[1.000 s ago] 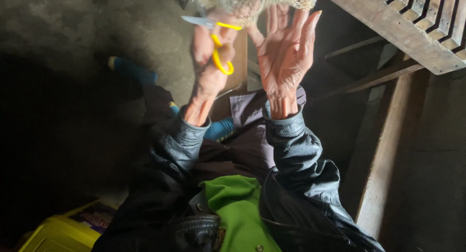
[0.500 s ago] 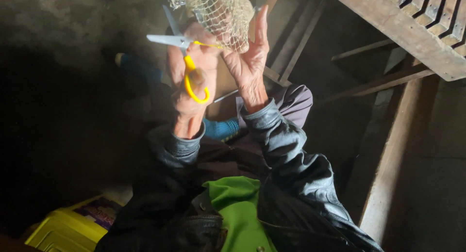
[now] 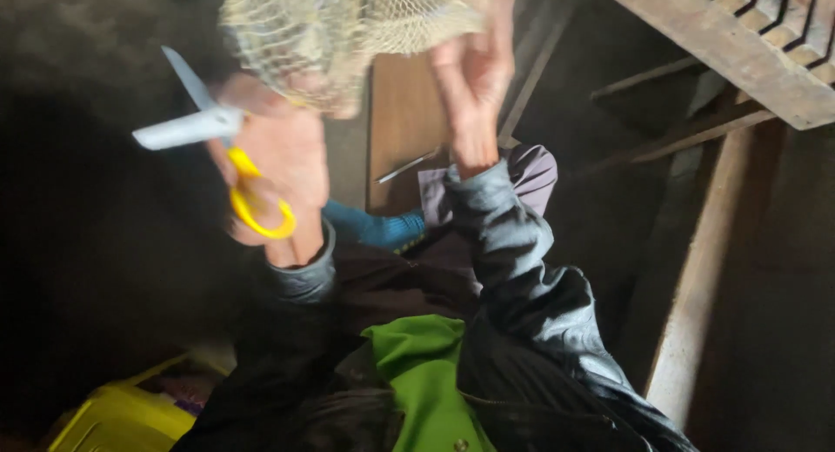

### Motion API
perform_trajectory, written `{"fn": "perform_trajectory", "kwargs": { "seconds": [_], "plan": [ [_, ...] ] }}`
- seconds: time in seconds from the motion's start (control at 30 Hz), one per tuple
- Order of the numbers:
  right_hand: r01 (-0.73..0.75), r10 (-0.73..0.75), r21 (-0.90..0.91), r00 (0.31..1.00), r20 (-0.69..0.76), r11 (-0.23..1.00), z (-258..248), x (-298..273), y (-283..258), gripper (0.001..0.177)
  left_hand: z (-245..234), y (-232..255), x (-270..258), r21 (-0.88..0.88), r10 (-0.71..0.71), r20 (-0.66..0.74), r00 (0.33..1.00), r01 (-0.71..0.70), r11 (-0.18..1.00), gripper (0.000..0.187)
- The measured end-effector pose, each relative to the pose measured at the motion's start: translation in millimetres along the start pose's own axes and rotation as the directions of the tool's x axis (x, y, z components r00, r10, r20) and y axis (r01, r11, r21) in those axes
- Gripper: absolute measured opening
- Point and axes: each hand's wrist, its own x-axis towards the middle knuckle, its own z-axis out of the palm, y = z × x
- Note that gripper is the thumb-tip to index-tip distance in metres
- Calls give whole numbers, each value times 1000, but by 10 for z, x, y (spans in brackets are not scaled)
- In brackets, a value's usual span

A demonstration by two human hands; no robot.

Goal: Trimming and repairing a fishing net using a pair of scissors

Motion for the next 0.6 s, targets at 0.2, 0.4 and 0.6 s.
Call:
{"fn": "perform_trajectory", "kwargs": {
  "seconds": [0.2,0.4,0.6],
  "plan": [
    [413,-289,-376,893,344,829,606,-419,-695,36,-274,-189,77,-107,-57,-53,997,51,993,46],
    [400,-327,-269,903,278,876,706,-462,-818,33,-227,-400,-49,-238,-154,16,988,153,959,46],
    [349,-311,-206,930,198,914,554,-548,-967,33,-194,-483,-50,-221,-182,36,983,186,957,43]
  ]
}}
